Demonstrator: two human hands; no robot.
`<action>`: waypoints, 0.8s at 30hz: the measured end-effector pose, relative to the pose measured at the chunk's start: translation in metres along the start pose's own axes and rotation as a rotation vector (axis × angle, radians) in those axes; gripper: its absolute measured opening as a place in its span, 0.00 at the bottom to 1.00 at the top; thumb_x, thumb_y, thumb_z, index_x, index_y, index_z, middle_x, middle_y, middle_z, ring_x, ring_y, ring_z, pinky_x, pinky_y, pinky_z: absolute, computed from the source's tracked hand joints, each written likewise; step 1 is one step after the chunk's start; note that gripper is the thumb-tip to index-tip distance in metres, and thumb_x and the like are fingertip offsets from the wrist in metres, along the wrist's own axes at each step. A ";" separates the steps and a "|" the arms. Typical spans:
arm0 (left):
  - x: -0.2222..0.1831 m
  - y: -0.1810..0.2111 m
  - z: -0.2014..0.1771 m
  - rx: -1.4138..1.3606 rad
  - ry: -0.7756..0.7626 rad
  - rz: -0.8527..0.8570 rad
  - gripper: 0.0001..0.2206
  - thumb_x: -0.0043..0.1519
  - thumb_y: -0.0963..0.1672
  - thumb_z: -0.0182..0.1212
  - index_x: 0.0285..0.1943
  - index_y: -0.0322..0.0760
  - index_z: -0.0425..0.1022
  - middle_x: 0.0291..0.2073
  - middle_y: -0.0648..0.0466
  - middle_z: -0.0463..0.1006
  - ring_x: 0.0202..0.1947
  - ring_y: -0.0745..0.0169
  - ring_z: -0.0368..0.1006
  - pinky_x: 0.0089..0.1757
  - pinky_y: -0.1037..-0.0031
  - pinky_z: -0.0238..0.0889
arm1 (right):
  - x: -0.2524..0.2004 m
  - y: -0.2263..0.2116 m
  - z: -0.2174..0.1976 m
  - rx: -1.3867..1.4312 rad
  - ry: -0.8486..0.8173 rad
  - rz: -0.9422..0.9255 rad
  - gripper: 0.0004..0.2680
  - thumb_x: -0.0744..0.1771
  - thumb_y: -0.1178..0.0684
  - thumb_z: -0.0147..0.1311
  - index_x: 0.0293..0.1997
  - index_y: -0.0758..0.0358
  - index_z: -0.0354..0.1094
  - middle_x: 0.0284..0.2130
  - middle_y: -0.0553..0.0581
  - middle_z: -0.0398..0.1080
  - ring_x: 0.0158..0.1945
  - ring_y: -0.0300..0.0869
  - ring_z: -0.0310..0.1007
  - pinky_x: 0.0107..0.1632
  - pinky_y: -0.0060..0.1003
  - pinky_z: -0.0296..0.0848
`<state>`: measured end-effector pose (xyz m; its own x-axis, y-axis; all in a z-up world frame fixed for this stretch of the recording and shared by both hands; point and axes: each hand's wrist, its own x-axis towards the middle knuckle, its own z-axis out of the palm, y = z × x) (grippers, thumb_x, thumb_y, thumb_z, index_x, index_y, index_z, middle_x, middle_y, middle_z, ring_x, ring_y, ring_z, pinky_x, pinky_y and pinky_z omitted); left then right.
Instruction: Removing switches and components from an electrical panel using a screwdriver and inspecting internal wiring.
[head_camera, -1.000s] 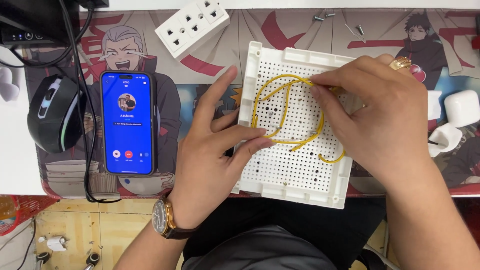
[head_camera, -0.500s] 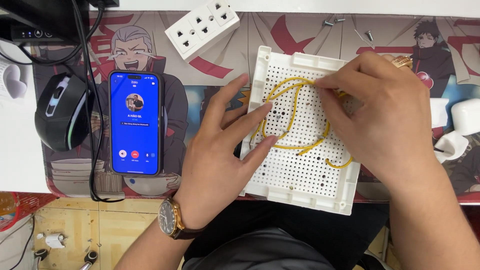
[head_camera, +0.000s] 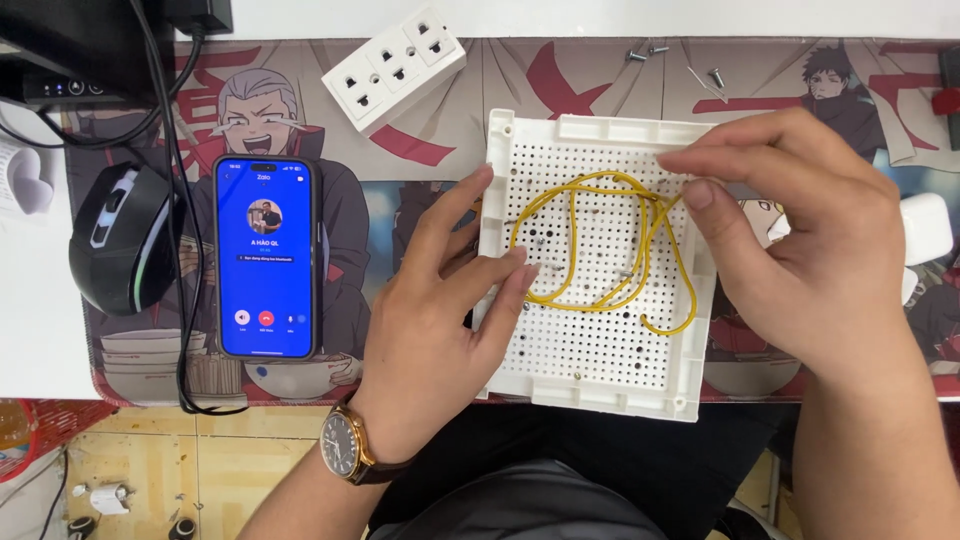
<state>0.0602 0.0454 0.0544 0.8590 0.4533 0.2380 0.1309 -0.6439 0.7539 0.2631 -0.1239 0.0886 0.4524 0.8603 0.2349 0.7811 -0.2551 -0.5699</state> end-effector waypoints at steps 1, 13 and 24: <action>0.000 0.000 0.000 -0.006 0.020 0.017 0.06 0.71 0.43 0.62 0.47 0.37 0.83 0.72 0.43 0.64 0.63 0.41 0.80 0.54 0.60 0.84 | -0.003 0.003 0.000 -0.003 0.063 -0.013 0.04 0.76 0.68 0.61 0.57 0.75 0.80 0.52 0.70 0.73 0.58 0.56 0.76 0.59 0.45 0.73; 0.000 -0.001 0.001 0.015 -0.090 -0.032 0.24 0.72 0.41 0.55 0.79 0.51 0.63 0.81 0.41 0.49 0.75 0.39 0.69 0.66 0.56 0.75 | 0.003 -0.001 0.011 0.275 -0.033 0.610 0.20 0.71 0.51 0.53 0.75 0.57 0.59 0.50 0.52 0.71 0.40 0.38 0.68 0.41 0.33 0.67; 0.005 0.006 -0.002 0.379 -0.168 0.043 0.27 0.66 0.44 0.58 0.77 0.56 0.67 0.80 0.35 0.52 0.51 0.43 0.77 0.28 0.58 0.74 | 0.005 -0.011 0.010 0.487 0.006 0.680 0.22 0.69 0.61 0.55 0.74 0.56 0.57 0.56 0.55 0.74 0.39 0.38 0.74 0.38 0.32 0.75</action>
<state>0.0640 0.0450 0.0613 0.9322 0.3347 0.1377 0.2393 -0.8555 0.4591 0.2522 -0.1122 0.0879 0.7613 0.5848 -0.2798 0.0643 -0.4976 -0.8650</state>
